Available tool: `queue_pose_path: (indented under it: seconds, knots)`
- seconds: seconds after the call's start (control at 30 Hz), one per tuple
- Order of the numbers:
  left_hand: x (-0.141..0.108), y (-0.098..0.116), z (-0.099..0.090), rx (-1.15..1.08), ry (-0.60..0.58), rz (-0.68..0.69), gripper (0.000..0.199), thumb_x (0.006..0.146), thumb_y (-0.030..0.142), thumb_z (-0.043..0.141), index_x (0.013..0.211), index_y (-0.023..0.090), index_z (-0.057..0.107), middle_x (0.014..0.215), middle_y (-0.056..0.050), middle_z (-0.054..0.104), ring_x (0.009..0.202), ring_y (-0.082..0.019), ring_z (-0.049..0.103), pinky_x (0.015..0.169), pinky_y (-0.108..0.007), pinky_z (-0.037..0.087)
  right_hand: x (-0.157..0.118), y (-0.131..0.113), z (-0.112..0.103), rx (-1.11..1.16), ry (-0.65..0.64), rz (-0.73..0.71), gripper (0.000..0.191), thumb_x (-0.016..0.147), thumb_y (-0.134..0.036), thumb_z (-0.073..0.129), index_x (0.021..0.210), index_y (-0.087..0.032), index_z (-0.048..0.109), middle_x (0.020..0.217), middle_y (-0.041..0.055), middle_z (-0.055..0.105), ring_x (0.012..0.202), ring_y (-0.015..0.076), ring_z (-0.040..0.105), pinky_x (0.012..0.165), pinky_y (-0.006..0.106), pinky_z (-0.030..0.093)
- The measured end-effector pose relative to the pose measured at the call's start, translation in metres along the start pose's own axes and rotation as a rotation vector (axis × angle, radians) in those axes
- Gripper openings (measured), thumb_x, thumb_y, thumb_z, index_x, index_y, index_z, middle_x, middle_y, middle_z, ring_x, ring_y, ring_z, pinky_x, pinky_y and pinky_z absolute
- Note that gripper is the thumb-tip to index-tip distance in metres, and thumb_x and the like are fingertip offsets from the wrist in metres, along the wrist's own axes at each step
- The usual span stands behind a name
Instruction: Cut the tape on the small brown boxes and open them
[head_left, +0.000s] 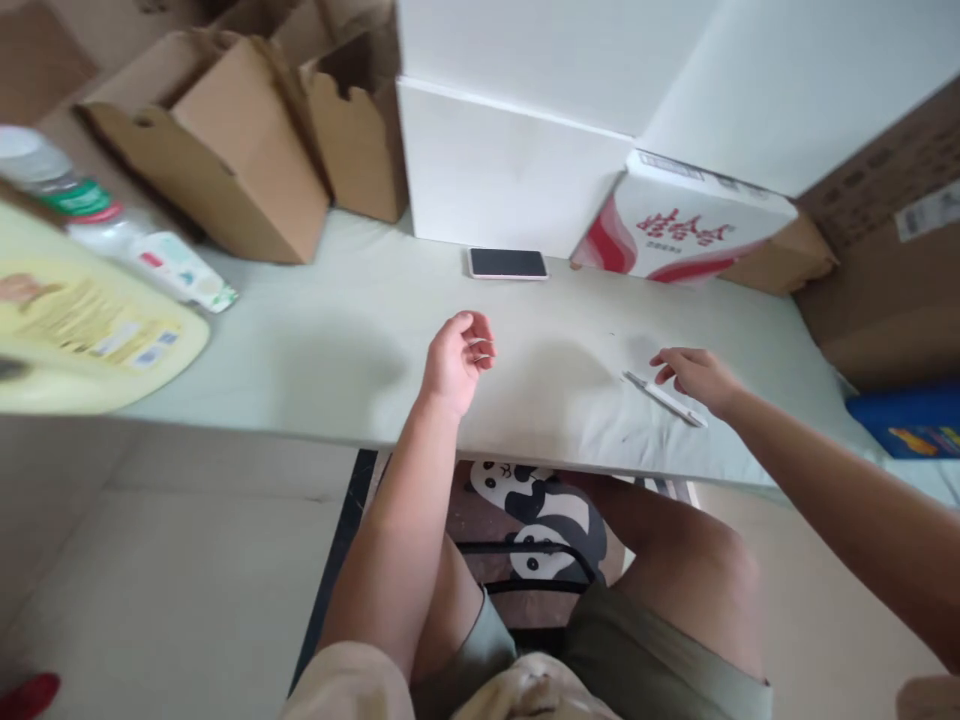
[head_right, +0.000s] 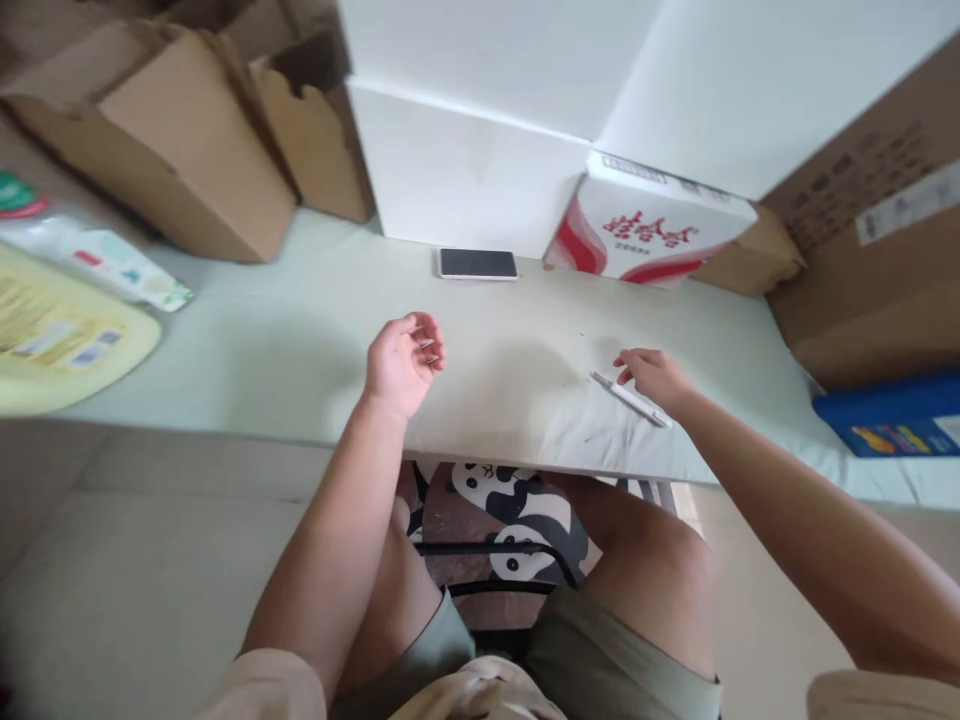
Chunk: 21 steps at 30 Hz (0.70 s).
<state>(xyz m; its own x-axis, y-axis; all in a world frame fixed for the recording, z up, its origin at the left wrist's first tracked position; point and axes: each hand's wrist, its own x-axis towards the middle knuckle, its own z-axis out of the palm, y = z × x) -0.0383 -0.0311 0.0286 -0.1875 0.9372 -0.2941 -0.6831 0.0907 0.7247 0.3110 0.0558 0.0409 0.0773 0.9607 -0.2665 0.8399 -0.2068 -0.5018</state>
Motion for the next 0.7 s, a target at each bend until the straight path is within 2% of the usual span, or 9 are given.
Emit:
queue_pose_path:
  seconds: [0.1, 0.23, 0.43, 0.53, 0.63, 0.7]
  knots:
    - [-0.006, 0.013, -0.013, -0.092, 0.009, 0.043, 0.019, 0.079, 0.038, 0.064, 0.073, 0.02, 0.061, 0.068, 0.0, 0.056, 0.053, -0.01, 0.05, 0.049, -0.023, 0.039, 0.001, -0.061, 0.018, -0.148, -0.055, -0.11, 0.028, 0.088, -0.037, 0.053, 0.084, -0.02, 0.074, 0.078, 0.0064, 0.076, 0.058, 0.0165, 0.051, 0.063, 0.033, 0.043]
    - [-0.008, 0.027, -0.028, -0.201, 0.037, 0.081, 0.019, 0.081, 0.034, 0.062, 0.07, 0.019, 0.058, 0.064, 0.002, 0.051, 0.049, -0.008, 0.045, 0.047, -0.023, 0.034, 0.003, -0.15, 0.059, -0.317, -0.09, -0.353, 0.026, 0.089, -0.035, 0.054, 0.072, -0.022, 0.07, 0.075, 0.0043, 0.074, 0.065, 0.0183, 0.058, 0.068, 0.033, 0.043]
    - [-0.004, 0.039, -0.042, -0.311, 0.051, 0.074, 0.02, 0.084, 0.035, 0.063, 0.073, 0.019, 0.056, 0.066, 0.002, 0.05, 0.05, -0.007, 0.046, 0.049, -0.023, 0.034, 0.026, -0.28, 0.121, -0.377, 0.002, -0.778, 0.014, 0.089, -0.029, 0.059, 0.085, -0.023, 0.07, 0.084, 0.0058, 0.072, 0.078, 0.0237, 0.062, 0.074, 0.038, 0.047]
    - [0.001, 0.042, -0.047, -0.326, 0.063, 0.067, 0.022, 0.084, 0.035, 0.062, 0.07, 0.019, 0.056, 0.063, 0.002, 0.049, 0.048, -0.007, 0.043, 0.049, -0.025, 0.032, 0.037, -0.345, 0.14, -0.374, 0.06, -0.906, 0.017, 0.088, -0.021, 0.063, 0.102, -0.021, 0.073, 0.113, 0.0114, 0.071, 0.099, 0.0283, 0.065, 0.093, 0.045, 0.051]
    - [0.004, 0.043, -0.051, -0.348, 0.079, 0.088, 0.021, 0.083, 0.036, 0.063, 0.07, 0.02, 0.057, 0.063, 0.002, 0.049, 0.049, -0.007, 0.041, 0.05, -0.026, 0.031, 0.045, -0.402, 0.151, -0.394, 0.108, -0.943, 0.025, 0.093, -0.02, 0.061, 0.115, -0.013, 0.071, 0.148, 0.0177, 0.053, 0.122, 0.0288, 0.062, 0.109, 0.046, 0.048]
    - [0.005, 0.044, -0.053, -0.358, 0.083, 0.09, 0.02, 0.082, 0.034, 0.063, 0.07, 0.02, 0.058, 0.063, 0.002, 0.05, 0.05, -0.008, 0.041, 0.051, -0.027, 0.031, 0.055, -0.432, 0.155, -0.373, 0.128, -0.933, 0.026, 0.094, -0.019, 0.06, 0.116, -0.009, 0.07, 0.155, 0.0191, 0.043, 0.133, 0.0304, 0.057, 0.115, 0.047, 0.045]
